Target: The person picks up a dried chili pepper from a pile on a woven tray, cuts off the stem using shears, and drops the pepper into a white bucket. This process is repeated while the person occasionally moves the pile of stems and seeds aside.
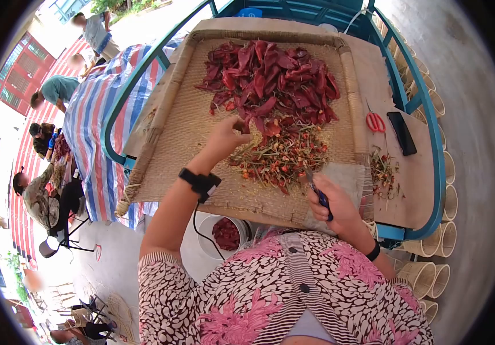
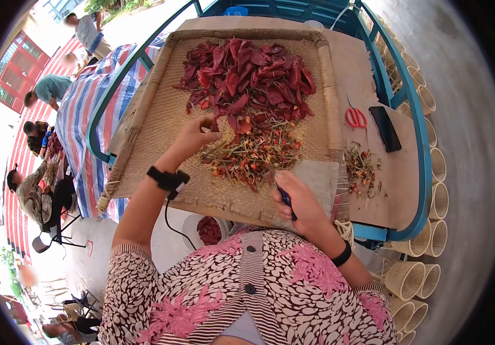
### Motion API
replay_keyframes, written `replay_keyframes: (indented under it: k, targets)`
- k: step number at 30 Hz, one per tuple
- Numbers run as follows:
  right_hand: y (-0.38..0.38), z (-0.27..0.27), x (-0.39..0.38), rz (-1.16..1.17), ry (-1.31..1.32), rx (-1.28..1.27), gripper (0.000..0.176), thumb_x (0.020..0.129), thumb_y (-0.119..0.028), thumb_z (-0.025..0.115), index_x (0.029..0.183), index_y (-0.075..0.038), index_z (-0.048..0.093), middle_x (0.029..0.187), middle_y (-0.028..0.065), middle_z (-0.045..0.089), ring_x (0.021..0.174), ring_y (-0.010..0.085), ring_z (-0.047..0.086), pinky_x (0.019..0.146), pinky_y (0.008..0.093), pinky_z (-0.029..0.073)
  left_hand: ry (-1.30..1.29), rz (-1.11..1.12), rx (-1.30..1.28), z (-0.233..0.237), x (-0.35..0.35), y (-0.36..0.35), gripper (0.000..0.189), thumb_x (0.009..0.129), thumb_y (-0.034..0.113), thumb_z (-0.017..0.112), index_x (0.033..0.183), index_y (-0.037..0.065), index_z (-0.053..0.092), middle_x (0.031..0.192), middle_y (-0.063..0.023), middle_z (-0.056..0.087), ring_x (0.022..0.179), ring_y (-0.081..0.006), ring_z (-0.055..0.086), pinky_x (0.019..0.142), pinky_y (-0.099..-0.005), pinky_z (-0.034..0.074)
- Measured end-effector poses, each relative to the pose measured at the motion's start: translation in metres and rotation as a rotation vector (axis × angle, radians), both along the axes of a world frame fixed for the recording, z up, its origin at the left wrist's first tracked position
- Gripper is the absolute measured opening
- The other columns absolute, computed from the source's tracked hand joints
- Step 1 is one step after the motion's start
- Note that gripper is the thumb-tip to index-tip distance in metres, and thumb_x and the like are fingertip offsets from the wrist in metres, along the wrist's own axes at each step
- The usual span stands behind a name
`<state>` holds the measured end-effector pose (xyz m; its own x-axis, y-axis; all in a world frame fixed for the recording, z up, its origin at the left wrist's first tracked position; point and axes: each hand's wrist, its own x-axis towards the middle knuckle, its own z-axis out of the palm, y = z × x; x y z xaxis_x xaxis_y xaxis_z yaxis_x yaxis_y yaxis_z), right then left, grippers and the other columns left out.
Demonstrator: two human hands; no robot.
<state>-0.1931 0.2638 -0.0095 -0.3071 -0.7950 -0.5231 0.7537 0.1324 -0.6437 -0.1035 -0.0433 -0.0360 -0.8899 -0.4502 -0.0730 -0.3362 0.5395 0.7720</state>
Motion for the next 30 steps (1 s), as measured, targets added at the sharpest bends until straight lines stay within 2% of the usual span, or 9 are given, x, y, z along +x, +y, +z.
replay_keyframes:
  k: [3,4,7,11,19,30]
  targets:
    - [-0.006,0.013,0.004,0.12,0.396,-0.041,0.031,0.101,-0.03,0.049,0.12,-0.006,0.05,0.072,-0.0034,0.045,0.05,0.0021,0.033,0.044,0.0194,0.028,0.233,0.098,0.71,0.042,0.017,0.045,0.022,0.089,0.014,0.066,0.108,0.003,0.06,0.104,-0.0054,0.066,0.095,-0.0161,0.063,0.078,-0.0307,0.052]
    - [-0.009,0.006,0.005,0.115,0.469,-0.081,0.034,0.1,-0.029,0.052,0.121,-0.002,0.051,0.076,-0.0017,0.049,0.06,0.0042,0.043,0.052,0.0214,0.037,0.319,0.156,0.935,0.047,0.024,0.06,0.019,0.091,0.014,0.066,0.106,0.004,0.061,0.104,-0.0038,0.066,0.095,-0.0128,0.063,0.078,-0.0281,0.053]
    - [-0.014,0.005,0.012,0.051,0.915,-0.125,0.035,0.098,-0.027,0.056,0.119,0.001,0.052,0.083,0.0026,0.055,0.072,0.0087,0.052,0.063,0.0252,0.044,0.469,0.15,1.161,0.039,0.042,0.085,0.018,0.092,0.015,0.065,0.105,0.004,0.062,0.102,-0.0042,0.067,0.095,-0.0127,0.065,0.08,-0.0235,0.053]
    - [-0.013,0.017,0.013,0.105,1.104,-0.133,0.036,0.095,-0.025,0.059,0.119,0.001,0.053,0.087,0.0093,0.059,0.076,0.0167,0.059,0.069,0.0297,0.047,0.656,0.265,1.396,0.03,0.05,0.112,0.015,0.094,0.013,0.062,0.106,0.004,0.061,0.1,-0.0053,0.068,0.092,-0.0143,0.066,0.079,-0.0255,0.057]
    - [-0.019,0.015,0.012,0.034,1.281,-0.05,0.036,0.091,-0.023,0.062,0.12,-0.003,0.054,0.094,0.0165,0.064,0.08,0.0267,0.064,0.071,0.0349,0.049,0.782,0.304,1.463,0.009,0.042,0.14,0.015,0.091,0.007,0.063,0.106,0.006,0.059,0.106,-0.0063,0.065,0.095,-0.0149,0.066,0.081,-0.025,0.058]
    - [-0.014,0.014,0.004,0.086,1.266,-0.099,0.037,0.092,-0.021,0.062,0.12,0.001,0.055,0.097,0.0196,0.065,0.085,0.032,0.065,0.073,0.0368,0.05,0.824,0.323,1.393,0.008,0.039,0.15,0.023,0.09,0.001,0.063,0.111,0.004,0.055,0.112,-0.0094,0.062,0.1,-0.0173,0.063,0.086,-0.0266,0.056]
